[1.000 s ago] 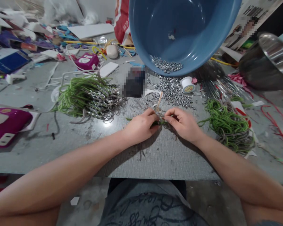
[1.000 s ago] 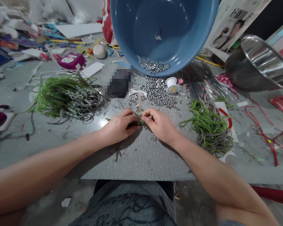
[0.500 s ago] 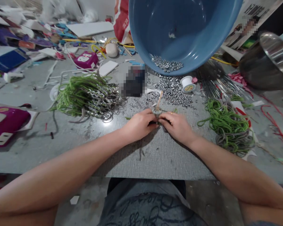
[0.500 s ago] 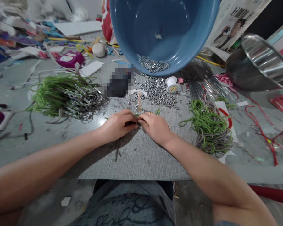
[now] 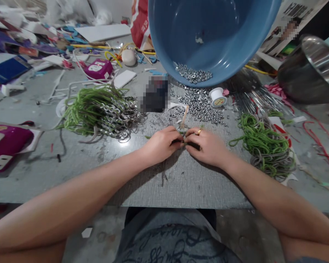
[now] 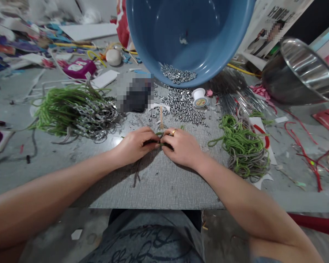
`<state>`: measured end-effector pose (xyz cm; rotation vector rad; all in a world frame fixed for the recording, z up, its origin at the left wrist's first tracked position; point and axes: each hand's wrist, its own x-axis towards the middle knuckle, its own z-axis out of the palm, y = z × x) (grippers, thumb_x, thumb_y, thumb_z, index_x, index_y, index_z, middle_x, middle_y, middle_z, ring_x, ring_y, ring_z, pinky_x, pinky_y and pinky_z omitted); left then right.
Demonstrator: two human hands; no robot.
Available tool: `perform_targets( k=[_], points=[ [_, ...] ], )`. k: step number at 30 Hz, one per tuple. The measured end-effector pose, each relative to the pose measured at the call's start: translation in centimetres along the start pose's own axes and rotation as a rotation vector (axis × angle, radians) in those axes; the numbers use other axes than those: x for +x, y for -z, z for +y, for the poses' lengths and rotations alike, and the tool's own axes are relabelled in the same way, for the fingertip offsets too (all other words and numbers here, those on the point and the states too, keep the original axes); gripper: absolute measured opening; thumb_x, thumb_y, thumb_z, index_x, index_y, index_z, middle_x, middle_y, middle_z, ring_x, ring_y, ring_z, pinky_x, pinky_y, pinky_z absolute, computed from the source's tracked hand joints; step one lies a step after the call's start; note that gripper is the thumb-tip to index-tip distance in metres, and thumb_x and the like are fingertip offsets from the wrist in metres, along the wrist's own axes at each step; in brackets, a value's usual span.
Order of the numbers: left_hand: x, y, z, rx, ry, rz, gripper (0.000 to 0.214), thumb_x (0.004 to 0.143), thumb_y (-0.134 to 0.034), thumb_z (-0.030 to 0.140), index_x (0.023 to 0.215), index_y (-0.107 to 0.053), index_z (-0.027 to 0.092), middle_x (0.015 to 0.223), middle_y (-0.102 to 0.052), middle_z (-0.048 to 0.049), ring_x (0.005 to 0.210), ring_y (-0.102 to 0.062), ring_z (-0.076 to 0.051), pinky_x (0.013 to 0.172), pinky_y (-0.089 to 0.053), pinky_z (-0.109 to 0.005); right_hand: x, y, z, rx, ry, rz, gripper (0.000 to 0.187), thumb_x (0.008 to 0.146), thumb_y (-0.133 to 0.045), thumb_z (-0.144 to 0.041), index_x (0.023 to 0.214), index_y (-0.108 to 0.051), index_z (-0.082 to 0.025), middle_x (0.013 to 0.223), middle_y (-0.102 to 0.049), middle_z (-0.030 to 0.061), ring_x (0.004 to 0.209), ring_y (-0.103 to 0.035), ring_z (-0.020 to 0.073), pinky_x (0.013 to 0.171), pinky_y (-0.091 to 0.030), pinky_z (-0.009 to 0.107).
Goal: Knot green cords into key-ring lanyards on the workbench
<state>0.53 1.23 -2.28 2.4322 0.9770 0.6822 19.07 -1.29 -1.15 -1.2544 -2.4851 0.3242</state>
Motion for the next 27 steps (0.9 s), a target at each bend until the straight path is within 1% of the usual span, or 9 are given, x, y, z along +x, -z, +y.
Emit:
perform_targets(
  k=[3, 8, 11, 14, 17, 19, 22, 25, 27],
  points=[
    [0.0, -0.1, 0.0, 0.008, -0.001, -0.004, 0.006, 0.079, -0.058, 0.015, 0.079, -0.064, 0.013, 0.074, -0.056, -0.0015, 0.07, -0.056, -0.011, 0.066, -0.044, -0.023, 0.3, -0.3, 0.4, 0.005, 0.076, 0.047, 0.02, 0.084, -0.045, -0.023, 0.076, -0.062, -0.015, 0.092, -0.062, 0.0098, 0.085, -0.056, 0.0209, 0.079, -0.043, 0.037],
    [0.1, -0.1, 0.1, 0.037, 0.029, -0.033, 0.008, 0.081, -0.057, 0.018, 0.079, -0.063, 0.013, 0.076, -0.056, -0.0024, 0.073, -0.057, -0.013, 0.067, -0.045, -0.024, 0.5, -1.0, 0.5, -0.061, 0.086, 0.085, 0.021, 0.086, -0.042, -0.022, 0.074, -0.058, -0.015, 0.091, -0.062, 0.0117, 0.084, -0.055, 0.0225, 0.079, -0.042, 0.039],
    [0.1, -0.1, 0.1, 0.052, 0.049, -0.053, 0.009, 0.081, -0.056, 0.018, 0.08, -0.063, 0.014, 0.077, -0.056, -0.0028, 0.073, -0.057, -0.013, 0.068, -0.045, -0.025, 0.5, -1.1, 0.5, -0.061, 0.073, 0.105, 0.017, 0.084, -0.045, -0.021, 0.073, -0.057, -0.015, 0.091, -0.062, 0.0121, 0.085, -0.055, 0.0229, 0.078, -0.043, 0.039],
    [0.1, -0.1, 0.1, 0.047, 0.051, -0.058, 0.009, 0.081, -0.055, 0.018, 0.081, -0.063, 0.014, 0.078, -0.057, -0.003, 0.073, -0.058, -0.013, 0.068, -0.046, -0.026, 0.4, -1.0, 0.7, -0.013, 0.037, 0.106, 0.012, 0.082, -0.049, -0.021, 0.075, -0.057, -0.016, 0.093, -0.062, 0.0106, 0.086, -0.055, 0.022, 0.079, -0.043, 0.038],
    [0.1, -0.1, 0.0, 0.035, 0.037, -0.048, 0.008, 0.08, -0.055, 0.017, 0.08, -0.063, 0.015, 0.078, -0.057, -0.0024, 0.072, -0.058, -0.013, 0.068, -0.046, -0.025, 0.4, -0.6, 1.1, 0.023, -0.012, 0.065, 0.012, 0.082, -0.054, -0.028, 0.083, -0.059, -0.017, 0.097, -0.061, 0.0098, 0.091, -0.055, 0.0226, 0.081, -0.042, 0.039],
    [0.1, -0.1, -0.1, 0.038, 0.031, -0.041, 0.007, 0.08, -0.056, 0.016, 0.081, -0.063, 0.015, 0.078, -0.057, -0.0023, 0.072, -0.057, -0.013, 0.068, -0.046, -0.025, 0.3, -0.3, 1.4, 0.019, -0.047, 0.037, 0.028, 0.077, -0.061, -0.039, 0.094, -0.059, -0.016, 0.104, -0.06, 0.011, 0.098, -0.054, 0.0254, 0.085, -0.041, 0.042],
    [0.1, -0.1, 0.0, 0.056, 0.032, -0.044, 0.007, 0.079, -0.057, 0.017, 0.081, -0.063, 0.014, 0.079, -0.057, -0.0029, 0.072, -0.057, -0.013, 0.069, -0.046, -0.026, 0.2, 0.3, 1.7, 0.0, -0.088, -0.051, 0.064, 0.066, -0.067, -0.052, 0.118, -0.052, -0.017, 0.122, -0.053, 0.0139, 0.114, -0.045, 0.0308, 0.095, -0.034, 0.047],
    [0.1, -0.1, 0.1, 0.072, 0.03, -0.055, 0.007, 0.079, -0.057, 0.018, 0.082, -0.063, 0.014, 0.079, -0.057, -0.0027, 0.073, -0.057, -0.013, 0.069, -0.046, -0.026, 0.1, 0.8, 1.8, 0.005, -0.123, -0.236, 0.096, 0.06, -0.068, -0.059, 0.137, -0.032, -0.015, 0.14, -0.036, 0.017, 0.129, -0.029, 0.0347, 0.104, -0.023, 0.051],
    [0.1, -0.1, 0.1, 0.073, 0.027, -0.055, 0.008, 0.079, -0.057, 0.018, 0.082, -0.063, 0.014, 0.079, -0.056, -0.0027, 0.074, -0.057, -0.013, 0.07, -0.046, -0.026, 0.0, 1.0, 1.8, 0.023, -0.136, -0.341, 0.11, 0.058, -0.068, -0.062, 0.144, -0.016, -0.017, 0.147, -0.023, 0.0167, 0.135, -0.016, 0.0357, 0.107, -0.016, 0.053]
  ],
)
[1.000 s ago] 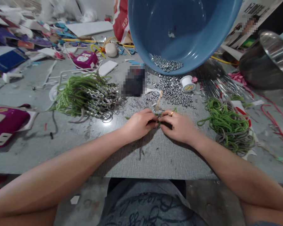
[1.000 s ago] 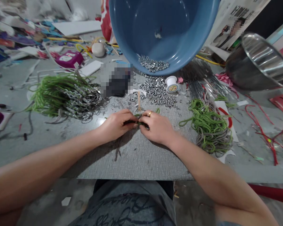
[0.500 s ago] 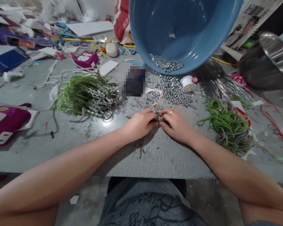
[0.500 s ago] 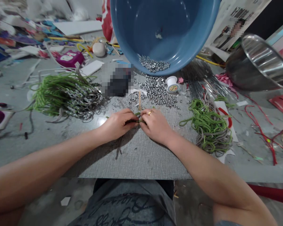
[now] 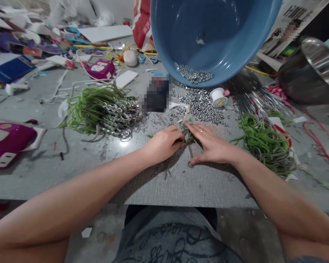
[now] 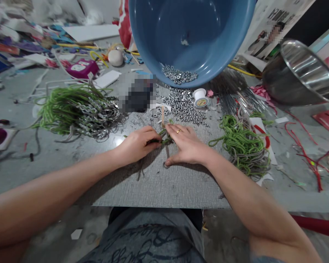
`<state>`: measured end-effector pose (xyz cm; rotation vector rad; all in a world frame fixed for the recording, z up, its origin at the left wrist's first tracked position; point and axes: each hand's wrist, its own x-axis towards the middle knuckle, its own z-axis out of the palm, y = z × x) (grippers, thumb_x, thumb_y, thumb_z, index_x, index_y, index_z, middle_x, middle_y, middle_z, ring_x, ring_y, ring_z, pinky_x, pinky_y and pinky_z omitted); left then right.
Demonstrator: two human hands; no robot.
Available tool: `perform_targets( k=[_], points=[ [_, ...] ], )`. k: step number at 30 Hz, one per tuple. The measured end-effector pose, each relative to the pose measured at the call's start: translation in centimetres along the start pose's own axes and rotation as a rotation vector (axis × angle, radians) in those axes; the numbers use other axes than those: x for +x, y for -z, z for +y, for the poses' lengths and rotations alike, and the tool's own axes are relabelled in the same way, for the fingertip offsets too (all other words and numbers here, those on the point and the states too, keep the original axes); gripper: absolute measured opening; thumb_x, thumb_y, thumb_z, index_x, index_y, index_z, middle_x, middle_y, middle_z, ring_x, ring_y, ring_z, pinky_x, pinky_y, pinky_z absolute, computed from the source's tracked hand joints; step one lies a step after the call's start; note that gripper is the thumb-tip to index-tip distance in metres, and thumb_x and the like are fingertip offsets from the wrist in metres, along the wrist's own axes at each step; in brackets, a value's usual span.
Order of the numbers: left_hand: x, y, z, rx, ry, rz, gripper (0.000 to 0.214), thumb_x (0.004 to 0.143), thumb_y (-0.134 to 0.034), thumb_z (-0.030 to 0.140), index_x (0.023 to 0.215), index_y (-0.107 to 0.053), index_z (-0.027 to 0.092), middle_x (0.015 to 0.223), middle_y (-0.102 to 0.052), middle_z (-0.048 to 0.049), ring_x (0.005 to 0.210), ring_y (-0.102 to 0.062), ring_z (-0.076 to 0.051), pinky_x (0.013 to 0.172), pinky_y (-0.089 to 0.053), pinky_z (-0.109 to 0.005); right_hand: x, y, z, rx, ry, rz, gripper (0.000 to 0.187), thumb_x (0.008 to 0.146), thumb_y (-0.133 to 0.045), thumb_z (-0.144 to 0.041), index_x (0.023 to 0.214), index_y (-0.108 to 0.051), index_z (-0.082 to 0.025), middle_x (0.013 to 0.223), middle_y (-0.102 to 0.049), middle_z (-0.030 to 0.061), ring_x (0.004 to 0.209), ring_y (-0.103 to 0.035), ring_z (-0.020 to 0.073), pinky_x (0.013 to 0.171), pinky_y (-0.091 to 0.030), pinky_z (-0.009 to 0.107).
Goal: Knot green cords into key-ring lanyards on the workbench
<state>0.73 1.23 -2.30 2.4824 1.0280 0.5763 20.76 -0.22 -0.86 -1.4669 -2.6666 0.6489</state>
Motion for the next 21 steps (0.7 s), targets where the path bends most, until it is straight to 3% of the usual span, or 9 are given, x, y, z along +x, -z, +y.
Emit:
perform_targets(
  k=[3, 6, 11, 15, 18, 21],
  points=[
    [0.0, -0.1, 0.0, 0.004, 0.0, -0.006, 0.008, 0.079, -0.057, 0.018, 0.083, -0.063, 0.014, 0.081, -0.056, -0.003, 0.074, -0.057, -0.014, 0.07, -0.046, -0.026, -0.2, 0.0, 0.0, 0.028, 0.011, -0.07, 0.124, 0.055, -0.069, -0.063, 0.145, 0.004, -0.018, 0.15, -0.01, 0.0161, 0.137, -0.005, 0.0358, 0.108, -0.007, 0.055],
    [0.0, 0.0, 0.0, -0.005, -0.005, -0.012, 0.008, 0.078, -0.058, 0.019, 0.084, -0.063, 0.015, 0.081, -0.056, -0.0029, 0.074, -0.056, -0.013, 0.07, -0.046, -0.027, -0.4, -0.1, 0.0, 0.048, 0.031, -0.105, 0.131, 0.054, -0.071, -0.062, 0.143, 0.014, -0.018, 0.151, -0.004, 0.0175, 0.137, 0.001, 0.0361, 0.107, -0.003, 0.058],
    [0.1, 0.5, 0.1, -0.114, -0.002, 0.023, 0.009, 0.08, -0.054, 0.02, 0.083, -0.061, 0.015, 0.077, -0.056, -0.0016, 0.071, -0.055, -0.011, 0.068, -0.045, -0.025, -0.7, -0.4, 0.5, 0.055, 0.113, -0.091, 0.131, 0.052, -0.073, -0.06, 0.143, 0.012, -0.019, 0.151, -0.003, 0.0182, 0.137, 0.002, 0.0357, 0.107, -0.003, 0.058],
    [0.3, 1.2, 0.2, -0.238, 0.097, 0.038, 0.011, 0.08, -0.049, 0.016, 0.079, -0.06, 0.015, 0.072, -0.057, 0.0005, 0.068, -0.053, -0.01, 0.065, -0.044, -0.022, -0.8, -0.3, 0.9, 0.038, 0.15, -0.059, 0.129, 0.05, -0.073, -0.062, 0.145, 0.003, -0.018, 0.15, -0.009, 0.0187, 0.137, -0.002, 0.0351, 0.107, -0.009, 0.055],
    [0.4, 1.6, 0.3, -0.374, 0.203, 0.016, 0.013, 0.08, -0.045, 0.014, 0.075, -0.057, 0.016, 0.062, -0.053, 0.0032, 0.059, -0.05, -0.008, 0.058, -0.041, -0.02, -0.7, 0.2, 0.1, 0.021, 0.182, 0.069, 0.106, 0.06, -0.067, -0.062, 0.143, -0.017, -0.02, 0.146, -0.025, 0.0164, 0.134, -0.017, 0.0335, 0.104, -0.019, 0.053],
    [0.5, 1.9, 0.3, -0.543, 0.302, -0.03, 0.014, 0.081, -0.043, 0.017, 0.074, -0.055, 0.016, 0.05, -0.044, 0.0061, 0.047, -0.044, -0.007, 0.048, -0.036, -0.018, -0.7, 0.5, -1.5, -0.018, 0.285, 0.369, 0.043, 0.083, -0.053, -0.044, 0.12, -0.053, -0.022, 0.118, -0.056, 0.0104, 0.112, -0.045, 0.0244, 0.094, -0.034, 0.043]
  ],
)
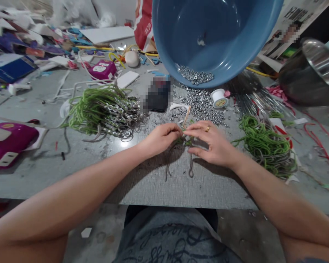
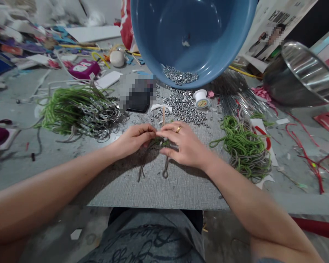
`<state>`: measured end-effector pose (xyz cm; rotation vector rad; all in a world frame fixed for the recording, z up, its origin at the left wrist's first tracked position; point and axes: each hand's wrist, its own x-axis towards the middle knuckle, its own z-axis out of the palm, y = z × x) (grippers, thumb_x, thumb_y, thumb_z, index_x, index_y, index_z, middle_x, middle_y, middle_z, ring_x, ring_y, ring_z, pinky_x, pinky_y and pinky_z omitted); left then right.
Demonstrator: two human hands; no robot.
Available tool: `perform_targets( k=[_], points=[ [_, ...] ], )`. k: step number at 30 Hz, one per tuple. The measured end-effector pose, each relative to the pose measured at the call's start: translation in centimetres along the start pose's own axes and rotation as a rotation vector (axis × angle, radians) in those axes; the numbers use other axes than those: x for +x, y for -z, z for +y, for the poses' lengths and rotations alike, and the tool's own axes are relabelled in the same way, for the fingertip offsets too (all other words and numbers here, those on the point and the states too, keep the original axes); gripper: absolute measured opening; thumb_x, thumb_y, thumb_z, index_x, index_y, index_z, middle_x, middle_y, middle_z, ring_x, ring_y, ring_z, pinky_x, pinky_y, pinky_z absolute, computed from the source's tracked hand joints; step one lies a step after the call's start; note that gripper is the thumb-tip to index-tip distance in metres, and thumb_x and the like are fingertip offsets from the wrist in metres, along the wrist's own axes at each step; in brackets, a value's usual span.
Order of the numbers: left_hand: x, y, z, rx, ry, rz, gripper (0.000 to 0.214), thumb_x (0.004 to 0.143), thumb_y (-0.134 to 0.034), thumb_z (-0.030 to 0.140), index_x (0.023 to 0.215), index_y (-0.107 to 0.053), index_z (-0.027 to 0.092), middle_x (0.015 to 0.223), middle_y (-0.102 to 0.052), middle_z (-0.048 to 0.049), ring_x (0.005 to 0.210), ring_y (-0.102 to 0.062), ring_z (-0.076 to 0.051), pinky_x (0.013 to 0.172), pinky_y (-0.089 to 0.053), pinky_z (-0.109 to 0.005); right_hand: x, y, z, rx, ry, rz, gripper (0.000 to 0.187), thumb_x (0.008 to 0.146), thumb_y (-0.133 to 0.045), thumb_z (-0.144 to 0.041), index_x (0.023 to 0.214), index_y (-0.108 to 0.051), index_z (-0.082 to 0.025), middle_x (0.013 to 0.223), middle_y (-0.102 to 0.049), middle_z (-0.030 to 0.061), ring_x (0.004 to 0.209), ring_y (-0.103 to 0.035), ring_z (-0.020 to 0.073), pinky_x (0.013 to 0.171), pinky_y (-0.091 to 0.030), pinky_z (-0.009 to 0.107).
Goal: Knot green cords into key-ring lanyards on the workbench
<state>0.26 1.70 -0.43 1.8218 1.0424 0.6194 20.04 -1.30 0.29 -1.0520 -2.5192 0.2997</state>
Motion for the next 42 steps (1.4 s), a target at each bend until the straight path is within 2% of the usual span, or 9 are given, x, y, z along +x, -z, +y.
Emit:
perform_targets(
  k=[2, 7, 12, 16, 22, 25, 29, 36, 42],
  points=[
    [0.0, 0.0, 0.1, -0.086, 0.04, -0.018, 0.013, 0.081, -0.043, 0.018, 0.075, -0.054, 0.016, 0.048, -0.042, 0.007, 0.044, -0.041, -0.006, 0.045, -0.034, -0.018, 0.2, -0.3, -1.3, -0.062, 0.132, 0.099, 0.021, 0.088, -0.047, -0.029, 0.1, -0.063, -0.021, 0.093, -0.064, 0.0065, 0.093, -0.051, 0.0194, 0.083, -0.037, 0.037],
    [0.0, -0.2, 0.2, -0.069, 0.0, -0.029, 0.012, 0.078, -0.045, 0.017, 0.076, -0.057, 0.015, 0.056, -0.05, 0.0048, 0.051, -0.044, -0.006, 0.049, -0.037, -0.018, 0.6, -2.4, -3.8, -0.184, 0.32, -0.049, 0.03, 0.092, -0.037, -0.019, 0.114, -0.057, -0.023, 0.089, -0.064, 0.0034, 0.085, -0.048, 0.0177, 0.079, -0.034, 0.035],
    [-0.1, -0.3, 0.1, -0.06, -0.013, -0.049, 0.012, 0.075, -0.045, 0.015, 0.078, -0.057, 0.015, 0.064, -0.055, 0.003, 0.057, -0.047, -0.007, 0.052, -0.039, -0.019, 1.1, -3.8, -4.4, -0.241, 0.352, -0.134, 0.027, 0.09, -0.038, -0.015, 0.079, -0.063, -0.017, 0.072, -0.06, 0.0031, 0.075, -0.047, 0.0178, 0.074, -0.033, 0.034],
    [-0.1, -0.1, 0.1, -0.056, -0.057, -0.052, 0.014, 0.074, -0.045, 0.015, 0.077, -0.058, 0.016, 0.071, -0.059, 0.0012, 0.065, -0.052, -0.009, 0.06, -0.043, -0.021, 1.0, -3.3, -4.0, -0.137, 0.229, -0.074, 0.026, 0.09, -0.036, -0.016, 0.074, -0.057, -0.017, 0.069, -0.058, 0.0038, 0.07, -0.047, 0.0163, 0.071, -0.033, 0.032],
    [-0.3, 0.2, 0.4, -0.107, -0.041, -0.07, 0.018, 0.078, -0.041, 0.022, 0.075, -0.057, 0.016, 0.062, -0.052, 0.0022, 0.055, -0.045, -0.008, 0.051, -0.038, -0.02, 0.7, -1.9, -1.9, 0.33, -0.241, 0.181, 0.016, 0.089, -0.037, -0.025, 0.076, -0.045, -0.02, 0.067, -0.051, -0.0006, 0.063, -0.045, 0.0128, 0.063, -0.035, 0.028],
    [-0.4, 0.2, 0.5, -0.084, -0.071, -0.066, 0.02, 0.079, -0.043, 0.027, 0.078, -0.059, 0.015, 0.067, -0.053, 0.0007, 0.059, -0.047, -0.009, 0.054, -0.039, -0.021, 0.6, -2.0, -1.1, 0.472, -0.365, 0.262, 0.013, 0.088, -0.04, -0.029, 0.079, -0.044, -0.02, 0.067, -0.047, -0.0016, 0.061, -0.043, 0.0118, 0.057, -0.036, 0.026],
    [-0.3, -0.1, 0.2, -0.07, -0.148, -0.077, 0.021, 0.076, -0.053, 0.033, 0.082, -0.06, 0.014, 0.076, -0.057, -0.0014, 0.062, -0.049, -0.009, 0.056, -0.04, -0.021, 0.7, -2.3, -0.8, 0.556, -0.439, 0.306, 0.016, 0.087, -0.041, -0.035, 0.079, -0.043, -0.021, 0.066, -0.044, -0.0026, 0.058, -0.042, 0.0109, 0.055, -0.036, 0.025],
    [-0.1, -1.1, -0.1, 0.061, -0.152, 0.05, 0.012, 0.07, -0.065, 0.026, 0.075, -0.062, 0.016, 0.073, -0.058, 0.0008, 0.059, -0.047, -0.006, 0.054, -0.037, -0.019, 0.9, -2.3, -1.2, 0.705, -0.509, 0.357, 0.017, 0.085, -0.043, -0.036, 0.077, -0.042, -0.021, 0.065, -0.045, -0.0036, 0.058, -0.045, 0.01, 0.057, -0.04, 0.025],
    [-0.1, -1.2, -0.2, 0.091, -0.176, 0.109, 0.005, 0.076, -0.059, 0.017, 0.071, -0.06, 0.015, 0.066, -0.056, 0.0028, 0.06, -0.049, -0.007, 0.057, -0.038, -0.019, 0.9, -2.4, -1.5, 0.655, -0.485, 0.342, 0.014, 0.086, -0.041, -0.033, 0.079, -0.043, -0.021, 0.064, -0.045, -0.0034, 0.058, -0.046, 0.0109, 0.057, -0.04, 0.026]
  ],
)
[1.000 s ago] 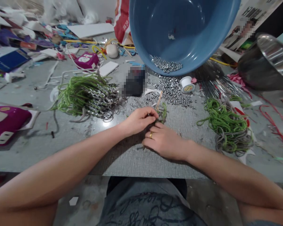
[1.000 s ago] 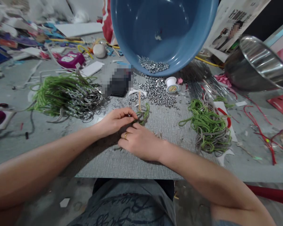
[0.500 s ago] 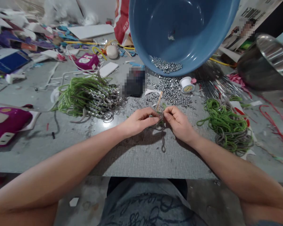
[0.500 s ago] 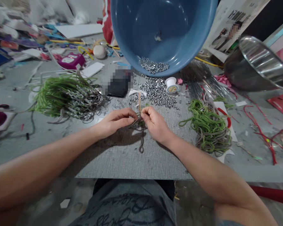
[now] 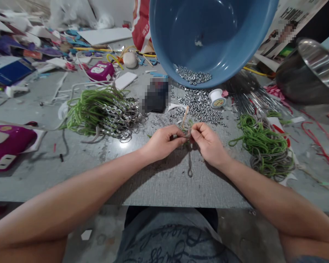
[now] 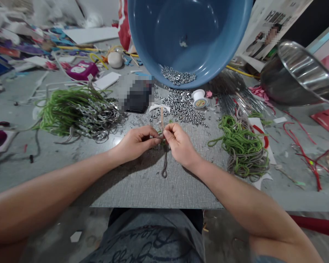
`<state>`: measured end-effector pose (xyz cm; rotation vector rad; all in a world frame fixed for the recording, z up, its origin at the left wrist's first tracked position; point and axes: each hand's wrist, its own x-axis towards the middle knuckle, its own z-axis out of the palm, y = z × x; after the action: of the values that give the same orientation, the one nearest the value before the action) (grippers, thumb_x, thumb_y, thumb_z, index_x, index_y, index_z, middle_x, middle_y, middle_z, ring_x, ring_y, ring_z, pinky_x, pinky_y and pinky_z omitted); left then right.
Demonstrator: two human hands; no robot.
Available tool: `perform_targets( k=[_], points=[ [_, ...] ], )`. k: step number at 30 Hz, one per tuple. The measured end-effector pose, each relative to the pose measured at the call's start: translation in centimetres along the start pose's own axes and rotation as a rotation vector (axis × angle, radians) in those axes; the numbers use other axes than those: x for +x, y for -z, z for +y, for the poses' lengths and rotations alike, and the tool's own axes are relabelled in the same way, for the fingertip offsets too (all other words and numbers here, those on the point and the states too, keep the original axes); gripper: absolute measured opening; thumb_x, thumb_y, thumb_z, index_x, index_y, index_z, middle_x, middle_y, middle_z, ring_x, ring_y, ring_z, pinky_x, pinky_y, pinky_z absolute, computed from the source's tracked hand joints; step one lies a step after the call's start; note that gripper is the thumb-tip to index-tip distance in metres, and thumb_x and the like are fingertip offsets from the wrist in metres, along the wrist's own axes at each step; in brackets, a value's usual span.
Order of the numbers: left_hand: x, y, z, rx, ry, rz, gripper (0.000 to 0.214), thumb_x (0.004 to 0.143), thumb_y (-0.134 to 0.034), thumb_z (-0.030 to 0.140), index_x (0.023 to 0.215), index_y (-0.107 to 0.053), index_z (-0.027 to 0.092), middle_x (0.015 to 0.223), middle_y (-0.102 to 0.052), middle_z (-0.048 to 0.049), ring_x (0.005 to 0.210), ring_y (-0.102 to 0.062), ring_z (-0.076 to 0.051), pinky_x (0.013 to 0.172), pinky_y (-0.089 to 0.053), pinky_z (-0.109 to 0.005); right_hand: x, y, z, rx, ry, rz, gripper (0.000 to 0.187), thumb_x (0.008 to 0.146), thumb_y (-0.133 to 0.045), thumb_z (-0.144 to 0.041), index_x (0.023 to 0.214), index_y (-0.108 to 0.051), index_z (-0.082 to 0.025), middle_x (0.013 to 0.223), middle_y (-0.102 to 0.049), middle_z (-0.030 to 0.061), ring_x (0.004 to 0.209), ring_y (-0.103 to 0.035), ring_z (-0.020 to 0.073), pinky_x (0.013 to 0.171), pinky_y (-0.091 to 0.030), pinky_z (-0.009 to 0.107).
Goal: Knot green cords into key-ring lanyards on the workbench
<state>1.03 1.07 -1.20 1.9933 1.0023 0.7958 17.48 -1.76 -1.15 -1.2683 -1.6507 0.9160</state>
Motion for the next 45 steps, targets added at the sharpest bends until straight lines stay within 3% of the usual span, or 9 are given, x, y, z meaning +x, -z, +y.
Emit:
perform_targets(
  k=[5, 8, 12, 17, 25, 34, 41, 45],
  points=[
    [0.1, 0.3, -0.2, 0.068, -0.004, 0.03, 0.012, 0.081, -0.053, 0.019, 0.07, -0.058, 0.015, 0.063, -0.054, 0.0029, 0.061, -0.049, -0.008, 0.059, -0.039, -0.02, 0.4, 0.8, 0.5, -0.291, 0.156, 0.023, 0.016, 0.086, -0.045, -0.034, 0.083, -0.05, -0.019, 0.073, -0.055, 0.0018, 0.067, -0.052, 0.015, 0.065, -0.04, 0.031],
    [0.3, 0.4, -0.3, 0.14, -0.034, 0.029, 0.018, 0.083, -0.05, 0.019, 0.067, -0.056, 0.015, 0.063, -0.052, 0.0023, 0.063, -0.05, -0.009, 0.06, -0.039, -0.021, 0.5, 1.0, 0.9, -0.555, 0.287, -0.077, 0.023, 0.083, -0.051, -0.039, 0.083, -0.058, -0.017, 0.079, -0.06, 0.0064, 0.077, -0.054, 0.0199, 0.072, -0.039, 0.035],
    [0.4, 0.2, -0.6, 0.224, -0.091, 0.012, 0.02, 0.083, -0.05, 0.016, 0.064, -0.055, 0.015, 0.064, -0.051, 0.0017, 0.064, -0.05, -0.009, 0.06, -0.039, -0.02, 0.3, 0.8, 1.1, -0.753, 0.323, -0.201, 0.023, 0.081, -0.056, -0.038, 0.083, -0.064, -0.017, 0.087, -0.063, 0.0079, 0.084, -0.054, 0.0228, 0.076, -0.036, 0.037],
    [0.4, -0.2, -1.2, 0.331, -0.146, -0.02, 0.017, 0.081, -0.052, 0.014, 0.065, -0.057, 0.014, 0.068, -0.052, 0.0001, 0.066, -0.053, -0.01, 0.061, -0.041, -0.021, 0.3, 1.1, 0.9, -0.792, 0.391, -0.278, 0.019, 0.081, -0.056, -0.033, 0.085, -0.065, -0.016, 0.086, -0.063, 0.0071, 0.085, -0.054, 0.023, 0.076, -0.034, 0.036],
    [-0.1, -0.3, -1.1, 0.515, -0.121, -0.151, 0.017, 0.083, -0.047, 0.018, 0.081, -0.064, 0.015, 0.087, -0.058, -0.0052, 0.078, -0.059, -0.016, 0.069, -0.046, -0.028, 0.4, 1.8, 0.5, -0.849, 0.492, -0.367, 0.019, 0.082, -0.052, -0.032, 0.085, -0.063, -0.016, 0.086, -0.064, 0.0069, 0.084, -0.054, 0.0216, 0.078, -0.03, 0.035],
    [-0.6, -0.2, -0.2, 0.64, -0.092, -0.214, 0.018, 0.08, -0.041, 0.02, 0.086, -0.057, 0.014, 0.094, -0.055, -0.0071, 0.074, -0.06, -0.017, 0.063, -0.047, -0.029, 0.2, 1.6, 0.2, -0.97, 0.598, -0.303, 0.019, 0.083, -0.047, -0.025, 0.082, -0.06, -0.012, 0.076, -0.063, 0.0075, 0.074, -0.054, 0.0201, 0.073, -0.028, 0.034],
    [-0.7, 0.1, 0.8, 0.645, -0.08, -0.273, 0.019, 0.079, -0.042, 0.026, 0.087, -0.054, 0.014, 0.097, -0.054, -0.0078, 0.074, -0.059, -0.017, 0.062, -0.048, -0.029, 0.2, 1.5, 0.3, -0.945, 0.557, -0.275, 0.015, 0.08, -0.048, -0.027, 0.078, -0.056, -0.014, 0.072, -0.061, 0.0058, 0.07, -0.054, 0.0199, 0.072, -0.031, 0.033],
    [-0.6, 0.2, 0.8, 0.662, -0.067, -0.284, 0.019, 0.078, -0.042, 0.026, 0.089, -0.053, 0.014, 0.099, -0.053, -0.0083, 0.072, -0.059, -0.017, 0.06, -0.047, -0.03, 0.2, 1.6, 0.4, -0.881, 0.599, -0.246, 0.013, 0.081, -0.046, -0.025, 0.08, -0.055, -0.015, 0.088, -0.063, 0.0102, 0.079, -0.055, 0.0209, 0.073, -0.033, 0.033]
  ],
)
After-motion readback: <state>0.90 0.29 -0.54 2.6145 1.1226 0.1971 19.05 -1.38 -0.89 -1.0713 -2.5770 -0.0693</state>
